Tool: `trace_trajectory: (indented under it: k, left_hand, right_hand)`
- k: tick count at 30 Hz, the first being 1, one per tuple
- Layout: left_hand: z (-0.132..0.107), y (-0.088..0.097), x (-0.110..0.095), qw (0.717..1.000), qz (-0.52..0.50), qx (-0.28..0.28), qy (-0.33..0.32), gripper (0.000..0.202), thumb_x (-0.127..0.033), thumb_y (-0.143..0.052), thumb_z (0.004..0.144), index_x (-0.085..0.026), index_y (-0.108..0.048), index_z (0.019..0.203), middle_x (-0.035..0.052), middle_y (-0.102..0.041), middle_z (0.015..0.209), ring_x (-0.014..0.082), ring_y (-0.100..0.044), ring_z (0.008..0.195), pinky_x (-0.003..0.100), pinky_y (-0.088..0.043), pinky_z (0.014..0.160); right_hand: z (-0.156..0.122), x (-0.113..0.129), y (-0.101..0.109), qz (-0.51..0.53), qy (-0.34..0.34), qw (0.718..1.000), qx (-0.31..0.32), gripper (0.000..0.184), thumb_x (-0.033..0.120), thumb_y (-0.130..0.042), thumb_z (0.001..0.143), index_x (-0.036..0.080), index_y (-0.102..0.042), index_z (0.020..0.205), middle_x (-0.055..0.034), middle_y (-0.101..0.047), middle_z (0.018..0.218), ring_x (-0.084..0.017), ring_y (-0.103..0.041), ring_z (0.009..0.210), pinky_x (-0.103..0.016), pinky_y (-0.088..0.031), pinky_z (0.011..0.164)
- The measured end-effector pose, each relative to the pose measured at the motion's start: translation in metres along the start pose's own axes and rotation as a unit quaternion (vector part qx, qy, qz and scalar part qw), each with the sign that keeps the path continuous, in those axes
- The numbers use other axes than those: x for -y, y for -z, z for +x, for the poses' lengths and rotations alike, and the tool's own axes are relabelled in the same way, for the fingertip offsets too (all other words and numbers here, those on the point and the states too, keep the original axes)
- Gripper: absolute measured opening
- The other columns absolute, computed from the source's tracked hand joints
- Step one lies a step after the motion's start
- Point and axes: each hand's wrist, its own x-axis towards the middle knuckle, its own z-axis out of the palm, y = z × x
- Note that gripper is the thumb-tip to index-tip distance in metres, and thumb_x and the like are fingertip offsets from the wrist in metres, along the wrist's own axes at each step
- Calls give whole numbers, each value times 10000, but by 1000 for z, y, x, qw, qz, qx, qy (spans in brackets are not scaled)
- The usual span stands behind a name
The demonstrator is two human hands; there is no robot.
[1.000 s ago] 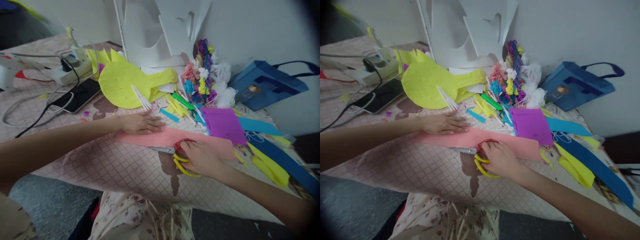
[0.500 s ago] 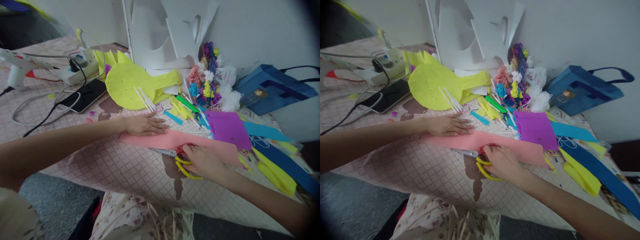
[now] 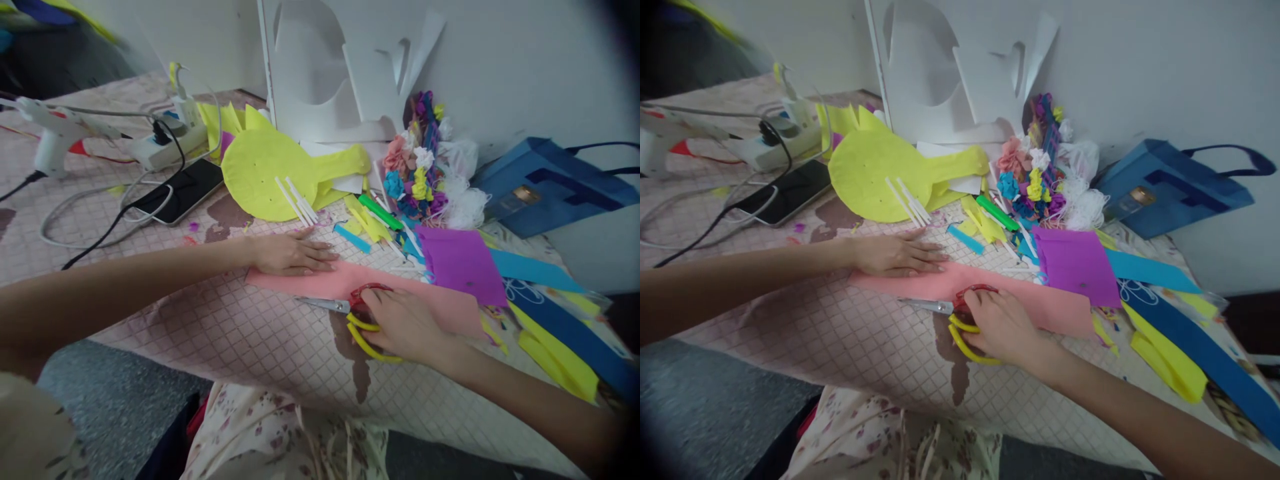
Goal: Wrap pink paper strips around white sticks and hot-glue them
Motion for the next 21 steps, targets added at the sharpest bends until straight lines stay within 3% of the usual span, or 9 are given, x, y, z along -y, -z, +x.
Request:
trace_trajectory:
  k: [8,14,21]
  left_hand:
    - [1,0,1,1000,2,4,-4,475,-369,-272,966,-323,-293,1438,-33,-282,1512,167,-186,1419,394,125,1146]
    - [-1,2,0,1000,0,-9,0,477,-359,-291,962,-302,-310,1435,-14,-283,1511,178,-178,1420,406,93,1152]
    - [-12,3,2,999,5,-29,22,470,-347,-303,963,-314,-321,1431,-2,-292,1508,207,-196,1415,447,83,1147]
  right_hand:
    - [-4,-1,-4,-42,0,999,15,307,370,-673,745,153,-528,906,-76,-676,762,-243,-654,690,-302,-367,549]
    - [-7,4,-3,-2,-8,999,-34,338,459,-581,799,158,-533,945,-74,-679,837,-251,-654,784,-326,-399,641]
    - [2,6,0,-10,-15,1000,-14,313,434,-581,794,150,-538,920,-83,-682,837,-251,-652,782,-324,-388,638]
